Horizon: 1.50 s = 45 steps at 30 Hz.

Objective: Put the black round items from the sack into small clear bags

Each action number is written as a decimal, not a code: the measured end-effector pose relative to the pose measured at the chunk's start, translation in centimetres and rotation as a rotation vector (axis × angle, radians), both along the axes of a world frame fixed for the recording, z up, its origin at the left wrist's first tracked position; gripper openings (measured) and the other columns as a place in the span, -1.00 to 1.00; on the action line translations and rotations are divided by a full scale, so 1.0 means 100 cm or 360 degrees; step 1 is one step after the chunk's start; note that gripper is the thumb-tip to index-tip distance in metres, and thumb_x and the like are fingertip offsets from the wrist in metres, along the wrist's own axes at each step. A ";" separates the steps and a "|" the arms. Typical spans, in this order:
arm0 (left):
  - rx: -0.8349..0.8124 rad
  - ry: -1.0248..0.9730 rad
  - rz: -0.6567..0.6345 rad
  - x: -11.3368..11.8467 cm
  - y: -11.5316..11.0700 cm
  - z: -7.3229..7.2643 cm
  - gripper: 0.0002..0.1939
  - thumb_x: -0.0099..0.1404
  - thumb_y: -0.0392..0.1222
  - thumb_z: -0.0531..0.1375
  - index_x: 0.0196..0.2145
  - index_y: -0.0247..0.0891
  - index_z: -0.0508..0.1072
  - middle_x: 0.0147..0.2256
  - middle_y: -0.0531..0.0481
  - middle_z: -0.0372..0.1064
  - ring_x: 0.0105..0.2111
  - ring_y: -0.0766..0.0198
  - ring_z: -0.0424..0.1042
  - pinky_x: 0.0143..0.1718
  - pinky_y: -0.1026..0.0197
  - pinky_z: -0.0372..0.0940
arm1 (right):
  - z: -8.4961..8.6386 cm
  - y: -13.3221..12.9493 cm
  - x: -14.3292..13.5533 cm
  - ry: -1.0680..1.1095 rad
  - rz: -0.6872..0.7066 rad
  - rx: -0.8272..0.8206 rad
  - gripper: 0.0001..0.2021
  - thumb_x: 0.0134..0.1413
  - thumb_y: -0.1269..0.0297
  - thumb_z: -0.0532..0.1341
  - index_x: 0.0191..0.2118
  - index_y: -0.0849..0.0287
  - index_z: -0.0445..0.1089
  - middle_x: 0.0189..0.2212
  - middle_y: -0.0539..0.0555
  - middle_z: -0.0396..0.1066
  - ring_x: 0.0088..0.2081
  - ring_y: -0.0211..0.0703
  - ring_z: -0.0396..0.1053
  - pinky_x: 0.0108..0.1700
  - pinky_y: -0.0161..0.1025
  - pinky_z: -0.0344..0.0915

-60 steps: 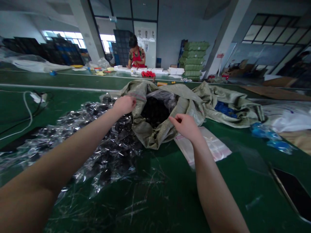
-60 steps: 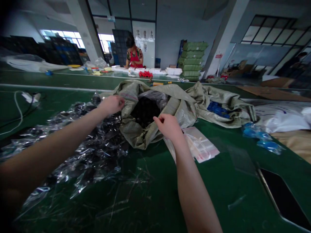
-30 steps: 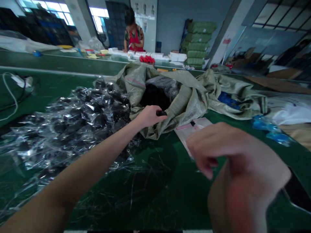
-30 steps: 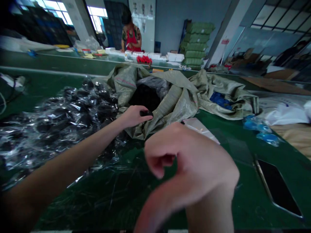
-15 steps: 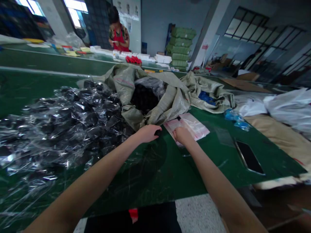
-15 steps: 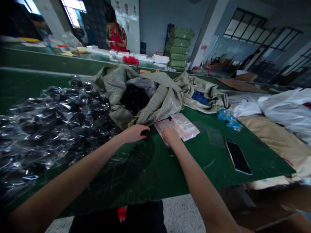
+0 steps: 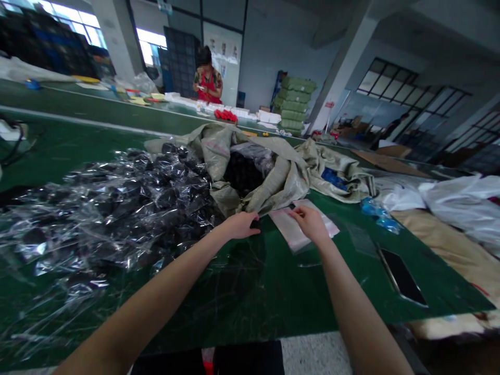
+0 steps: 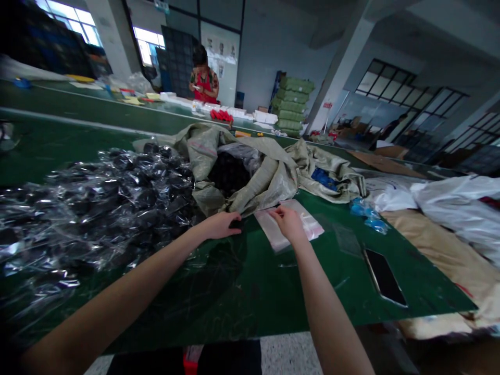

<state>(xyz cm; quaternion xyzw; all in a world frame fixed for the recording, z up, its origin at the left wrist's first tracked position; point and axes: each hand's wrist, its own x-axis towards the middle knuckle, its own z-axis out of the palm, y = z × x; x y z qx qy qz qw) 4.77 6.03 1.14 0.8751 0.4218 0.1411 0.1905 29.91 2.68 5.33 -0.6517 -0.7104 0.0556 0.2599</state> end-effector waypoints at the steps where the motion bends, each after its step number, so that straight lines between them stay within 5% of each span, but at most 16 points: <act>1: -0.0013 -0.0149 -0.0006 0.001 0.002 0.003 -0.51 0.22 0.00 0.24 0.05 -0.27 0.40 -0.04 -0.17 0.49 -0.08 0.08 0.49 -0.03 0.14 0.34 | 0.009 -0.001 -0.001 0.0105 0.0140 0.0003 -0.80 0.13 0.17 0.22 -0.39 0.18 0.46 -0.43 0.08 0.50 -0.37 -0.13 0.42 -0.27 -0.23 0.26; 5: -0.0099 -0.0765 -0.0041 -0.001 0.009 0.026 -0.38 0.22 0.03 0.24 0.16 -0.33 0.36 0.10 -0.17 0.40 -0.10 0.14 0.48 -0.07 0.17 0.35 | 0.036 0.000 -0.013 0.0388 0.0608 -0.0184 -0.76 0.11 0.09 0.23 -0.33 0.18 0.49 -0.41 0.05 0.51 -0.36 -0.17 0.41 -0.29 -0.26 0.29; 9: -0.0365 -0.0960 -0.0174 -0.014 0.016 0.051 -0.60 0.22 0.00 0.23 -0.10 -0.31 0.58 -0.14 -0.05 0.56 -0.27 0.22 0.50 -0.21 0.24 0.35 | 0.048 0.012 -0.029 0.0407 0.0761 -0.0256 -0.71 0.13 0.04 0.22 -0.31 0.18 0.50 -0.43 0.04 0.51 -0.36 -0.18 0.42 -0.28 -0.25 0.33; 12: -0.0370 -0.1018 -0.0018 -0.025 0.022 0.065 -0.71 0.19 -0.03 0.26 -0.27 -0.29 0.63 -0.31 0.01 0.59 -0.31 0.23 0.50 -0.26 0.28 0.33 | 0.054 0.025 -0.047 0.0353 0.0629 0.0066 -0.72 0.08 0.04 0.27 -0.28 0.18 0.48 -0.35 0.08 0.51 -0.32 -0.14 0.42 -0.23 -0.20 0.34; 15: -0.0148 -0.1056 0.0356 -0.033 0.027 0.077 -0.76 0.20 -0.09 0.25 -0.31 -0.29 0.64 -0.35 0.00 0.59 -0.36 0.24 0.50 -0.32 0.28 0.31 | 0.061 0.031 -0.071 0.0214 0.0203 0.0760 -0.73 0.05 0.05 0.29 -0.34 0.18 0.43 -0.34 0.13 0.47 -0.26 -0.08 0.39 -0.17 -0.15 0.31; 17: 0.0079 -0.1058 0.0568 -0.036 0.027 0.083 -0.77 0.24 -0.11 0.21 -0.31 -0.27 0.64 -0.33 -0.01 0.59 -0.35 0.23 0.51 -0.29 0.27 0.32 | 0.064 0.031 -0.089 0.0170 0.0094 0.0905 -0.71 0.10 0.02 0.26 -0.42 0.17 0.41 -0.43 0.10 0.44 -0.33 -0.10 0.37 -0.19 -0.15 0.30; 20: 0.0435 -0.0972 0.0744 -0.036 0.023 0.088 -0.75 0.28 -0.12 0.18 -0.27 -0.24 0.63 -0.28 -0.04 0.59 -0.32 0.21 0.53 -0.23 0.24 0.33 | 0.062 0.031 -0.112 0.0379 0.0239 0.0551 -0.63 0.18 -0.04 0.16 -0.46 0.15 0.44 -0.53 0.05 0.45 -0.46 -0.15 0.39 -0.28 -0.19 0.32; 22: 0.0539 -0.0851 0.0701 -0.034 0.018 0.089 -0.75 0.29 -0.13 0.15 -0.27 -0.22 0.63 -0.28 -0.04 0.59 -0.32 0.19 0.53 -0.24 0.23 0.33 | 0.056 0.034 -0.124 0.0628 0.0391 0.0320 -0.63 0.22 -0.03 0.11 -0.32 0.15 0.50 -0.42 0.07 0.53 -0.38 -0.12 0.47 -0.25 -0.20 0.37; 28: 0.0417 -0.0712 0.0274 -0.031 0.010 0.088 -0.72 0.30 -0.23 0.10 -0.15 -0.20 0.58 -0.28 0.02 0.58 -0.37 0.25 0.51 -0.27 0.26 0.34 | 0.038 0.047 -0.131 0.1164 0.0410 0.0063 -0.63 0.08 0.02 0.24 -0.10 0.19 0.49 -0.16 0.15 0.56 -0.17 -0.05 0.52 -0.07 -0.11 0.44; 34: 0.0483 -0.0706 0.0417 -0.032 0.016 0.084 -0.67 0.27 -0.08 0.21 -0.07 -0.26 0.54 -0.15 -0.06 0.55 -0.25 0.20 0.51 -0.13 0.21 0.36 | 0.038 0.049 -0.125 0.1690 0.0485 -0.0341 -0.66 0.06 0.03 0.21 -0.22 0.19 0.53 -0.21 0.13 0.56 -0.27 -0.07 0.53 -0.22 -0.12 0.51; 41: 0.0447 -0.0656 0.0447 -0.032 0.017 0.083 -0.81 0.28 -0.15 0.19 -0.19 -0.21 0.53 -0.23 0.03 0.55 -0.26 0.23 0.50 -0.18 0.23 0.34 | 0.044 0.047 -0.119 0.1648 0.0562 -0.0491 -0.75 0.02 0.08 0.27 -0.32 0.16 0.53 -0.35 0.07 0.57 -0.34 -0.09 0.52 -0.18 -0.10 0.50; 45: 0.0569 -0.0523 0.0579 -0.032 0.015 0.084 -0.85 0.30 -0.16 0.13 -0.29 -0.22 0.48 -0.30 0.01 0.51 -0.29 0.23 0.48 -0.21 0.23 0.32 | 0.047 0.045 -0.118 0.1207 0.0357 -0.0256 -0.78 0.04 0.12 0.22 -0.39 0.15 0.50 -0.41 0.09 0.55 -0.42 -0.09 0.48 -0.37 -0.17 0.44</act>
